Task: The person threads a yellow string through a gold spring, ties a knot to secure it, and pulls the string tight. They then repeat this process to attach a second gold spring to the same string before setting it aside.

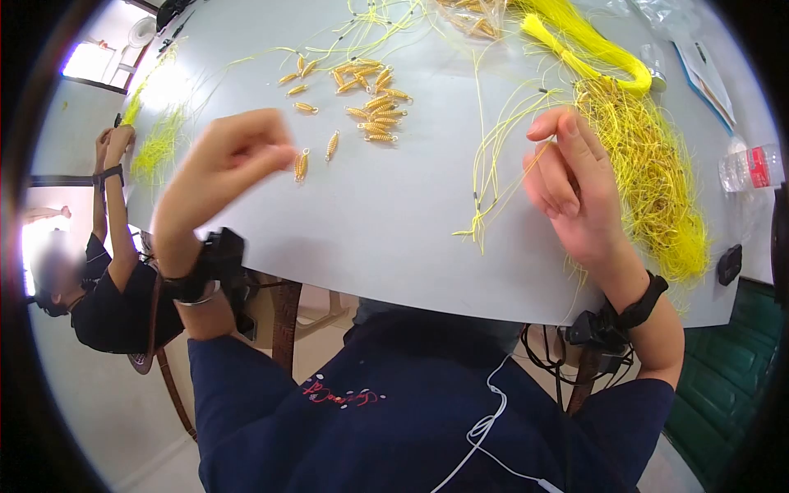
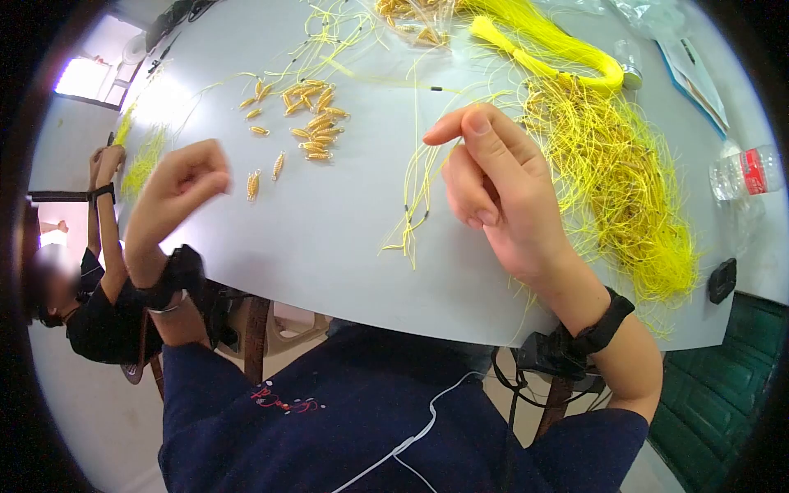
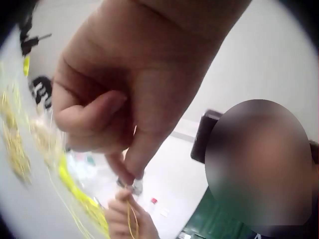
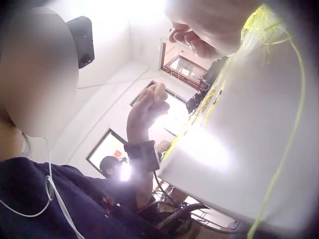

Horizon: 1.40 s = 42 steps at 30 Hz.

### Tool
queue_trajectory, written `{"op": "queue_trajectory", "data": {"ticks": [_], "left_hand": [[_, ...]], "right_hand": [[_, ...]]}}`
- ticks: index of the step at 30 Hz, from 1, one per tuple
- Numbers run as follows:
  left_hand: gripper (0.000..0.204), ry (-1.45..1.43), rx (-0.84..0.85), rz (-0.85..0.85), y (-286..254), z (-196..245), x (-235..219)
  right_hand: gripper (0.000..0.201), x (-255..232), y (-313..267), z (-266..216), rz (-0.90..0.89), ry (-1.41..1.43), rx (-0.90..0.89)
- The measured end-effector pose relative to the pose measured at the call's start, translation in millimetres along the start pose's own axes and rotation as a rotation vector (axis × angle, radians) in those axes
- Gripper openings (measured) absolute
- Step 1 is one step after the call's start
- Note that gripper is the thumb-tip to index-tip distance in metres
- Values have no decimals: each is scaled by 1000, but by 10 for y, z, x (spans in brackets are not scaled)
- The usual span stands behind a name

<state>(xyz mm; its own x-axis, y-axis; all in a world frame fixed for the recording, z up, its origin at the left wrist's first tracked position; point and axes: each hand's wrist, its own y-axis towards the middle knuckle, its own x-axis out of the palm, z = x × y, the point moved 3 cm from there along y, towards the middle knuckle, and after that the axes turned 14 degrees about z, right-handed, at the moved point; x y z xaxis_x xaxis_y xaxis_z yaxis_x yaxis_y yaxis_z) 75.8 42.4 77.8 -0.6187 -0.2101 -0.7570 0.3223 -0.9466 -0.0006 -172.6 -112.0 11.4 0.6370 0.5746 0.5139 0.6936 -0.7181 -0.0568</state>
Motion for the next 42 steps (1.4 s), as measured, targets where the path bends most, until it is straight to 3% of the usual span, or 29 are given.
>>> {"op": "queue_trajectory", "data": {"ticks": [3,4,5,7,8,11,13,15,17,19,22,25,27,28,32,34,35,37,38,40,41,42], "left_hand": [[23,55,-269,51,-146,-501,-474],[25,281,-349,43,-188,-820,-658],[25,284,-350,47,-296,-1070,-741],[25,1065,-466,247,-431,-1366,-908],[25,1065,-463,247,-459,-1368,-905],[23,813,-403,383,-447,-1002,-751],[21,377,-153,451,-357,-676,-551],[17,46,-29,360,-257,-404,-246],[18,165,-27,147,-156,107,-7],[17,45,97,216,-53,365,171],[20,83,222,302,132,651,272],[20,65,280,299,297,702,361],[22,-53,257,71,371,608,492],[28,-81,247,38,353,610,522],[33,-44,168,27,346,665,547],[34,-7,275,44,398,593,643],[34,-9,280,44,400,590,683],[34,-102,305,-36,410,644,794],[34,-123,273,-70,418,671,837],[35,-183,280,-65,480,656,923],[35,-240,278,-57,506,636,950],[35,-242,282,-55,519,619,966]], "right_hand": [[33,28,-20,5,-52,-4,26],[33,42,-25,10,-46,-14,30],[33,59,-31,5,-50,-12,28],[32,58,-36,-6,6,-31,48],[32,53,-30,-3,7,-31,46],[32,28,-10,21,24,-38,37],[31,21,-1,27,18,-43,44],[31,20,2,33,2,-39,56],[31,28,-10,35,-11,-33,67],[30,36,-18,42,-7,-49,68],[31,46,-35,54,-13,-76,69],[30,65,-60,52,-22,-114,73],[31,68,-66,58,-19,-149,60],[33,74,-65,60,-18,-185,50],[34,140,-91,-38,21,-382,95],[34,60,-115,-88,309,-576,-201],[34,44,-100,-91,312,-579,-205],[33,47,-69,-187,276,-807,-570],[33,43,-69,-182,284,-811,-574],[31,121,-47,-102,52,-762,-495],[31,151,-53,-69,55,-766,-498],[27,177,-68,-2,53,-668,-364]]}}
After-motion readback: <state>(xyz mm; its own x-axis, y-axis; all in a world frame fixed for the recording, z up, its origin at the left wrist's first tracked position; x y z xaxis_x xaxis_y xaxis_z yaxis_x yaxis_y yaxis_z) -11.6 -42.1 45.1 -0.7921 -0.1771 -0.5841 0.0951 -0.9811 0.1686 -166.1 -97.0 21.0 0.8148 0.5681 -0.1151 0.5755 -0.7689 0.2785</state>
